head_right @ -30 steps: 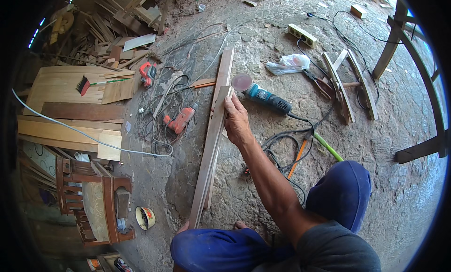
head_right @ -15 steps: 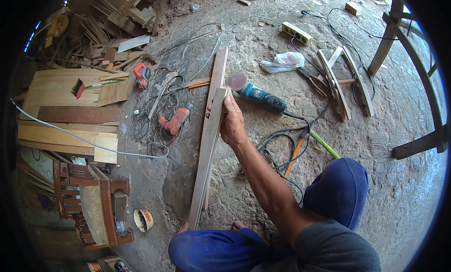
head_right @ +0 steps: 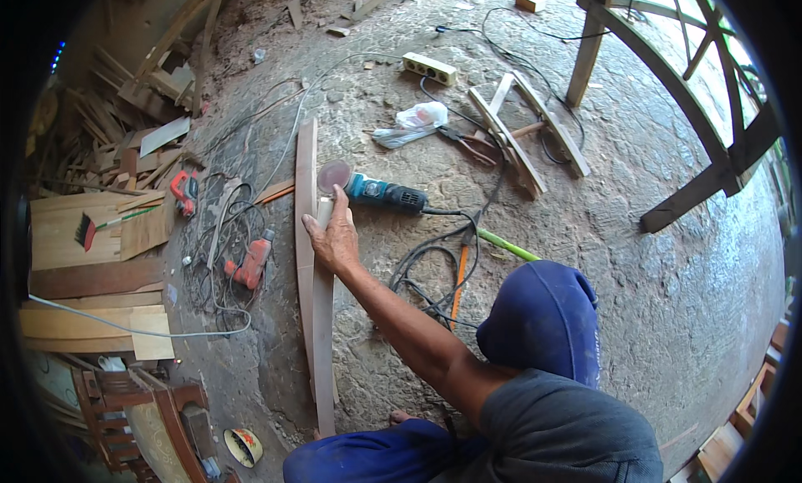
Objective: The person measures and marks a wooden plank using a tape measure, pencil, and try square, then cuts the plank with a hand saw. The person works on the floor in a cluttered workshop environment.
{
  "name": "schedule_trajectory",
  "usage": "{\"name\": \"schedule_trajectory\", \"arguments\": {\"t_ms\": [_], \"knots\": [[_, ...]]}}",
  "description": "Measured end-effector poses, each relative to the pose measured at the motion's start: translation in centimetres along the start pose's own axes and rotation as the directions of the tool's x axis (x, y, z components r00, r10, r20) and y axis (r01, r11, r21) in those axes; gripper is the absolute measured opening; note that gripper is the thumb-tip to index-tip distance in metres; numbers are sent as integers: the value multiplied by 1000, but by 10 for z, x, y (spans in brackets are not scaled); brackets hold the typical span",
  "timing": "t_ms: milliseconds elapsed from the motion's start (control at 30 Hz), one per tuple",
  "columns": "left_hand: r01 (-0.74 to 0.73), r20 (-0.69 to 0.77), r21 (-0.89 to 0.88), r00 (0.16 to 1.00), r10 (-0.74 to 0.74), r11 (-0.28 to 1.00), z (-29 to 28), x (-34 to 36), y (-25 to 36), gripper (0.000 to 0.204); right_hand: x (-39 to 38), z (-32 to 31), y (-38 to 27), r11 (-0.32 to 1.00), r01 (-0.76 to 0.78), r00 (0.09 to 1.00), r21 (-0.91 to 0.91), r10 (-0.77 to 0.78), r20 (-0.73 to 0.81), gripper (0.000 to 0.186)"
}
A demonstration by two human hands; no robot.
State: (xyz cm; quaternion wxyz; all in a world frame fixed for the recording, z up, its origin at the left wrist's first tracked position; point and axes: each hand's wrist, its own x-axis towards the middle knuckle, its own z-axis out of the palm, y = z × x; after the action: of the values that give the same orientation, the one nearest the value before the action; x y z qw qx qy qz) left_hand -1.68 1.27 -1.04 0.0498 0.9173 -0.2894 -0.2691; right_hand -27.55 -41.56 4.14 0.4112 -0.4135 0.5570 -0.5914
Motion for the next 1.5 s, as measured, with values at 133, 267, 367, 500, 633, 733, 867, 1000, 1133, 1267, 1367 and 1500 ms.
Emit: {"name": "schedule_trajectory", "arguments": {"t_ms": [133, 267, 367, 500, 633, 733, 867, 1000, 1133, 1267, 1367, 1500], "knots": [[-43, -27, 87, 999, 46, 995, 2, -3, 13, 56, 6, 0, 19, 997, 56, 998, -44, -56, -14, 62], [-83, -44, 135, 995, 90, 987, -2, -12, 18, 57, 3, 0, 29, 1000, -13, 999, -7, 13, 38, 56], [-112, -58, 153, 991, 122, 982, -6, -25, 22, 58, 1, 1, 27, 999, -32, 999, 28, 31, 40, 56], [-152, -81, 189, 982, 170, 970, -11, -49, 39, 60, -2, 0, 24, 999, -35, 999, -33, 36, 21, 55], [-245, -97, 209, 958, 270, 947, -5, -65, 58, 62, -14, 3, 27, 997, -63, 998, -48, 63, -4, 53], [-348, -125, 191, 919, 375, 918, 9, -50, 68, 66, -26, 8, 29, 996, -66, 998, -57, 67, 10, 55], [-398, -111, 200, 899, 424, 895, 20, -30, 68, 72, -35, 9, 35, 997, -57, 998, -54, 58, 14, 54], [-267, -192, 228, 931, 312, 937, 15, -39, 60, 70, -46, 14, 46, 987, -145, 984, -66, 151, 92, 55], [-233, -116, 226, 958, 263, 946, -9, -31, 36, 59, -66, 30, 62, 975, -212, 958, -74, 222, 183, 55], [-223, -3, 209, 973, 229, 952, -17, 0, -5, 52, -81, 45, 80, 966, -258, 902, 20, 234, 362, 55], [-121, -12, 256, 992, 129, 959, -6, 15, -41, 51, -91, 50, 87, 938, -346, 821, 36, 284, 496, 50], [-19, -54, 274, 998, 35, 962, 11, 28, -85, 49, -103, 52, 85, 964, -253, 767, -79, 250, 591, 43]]}}
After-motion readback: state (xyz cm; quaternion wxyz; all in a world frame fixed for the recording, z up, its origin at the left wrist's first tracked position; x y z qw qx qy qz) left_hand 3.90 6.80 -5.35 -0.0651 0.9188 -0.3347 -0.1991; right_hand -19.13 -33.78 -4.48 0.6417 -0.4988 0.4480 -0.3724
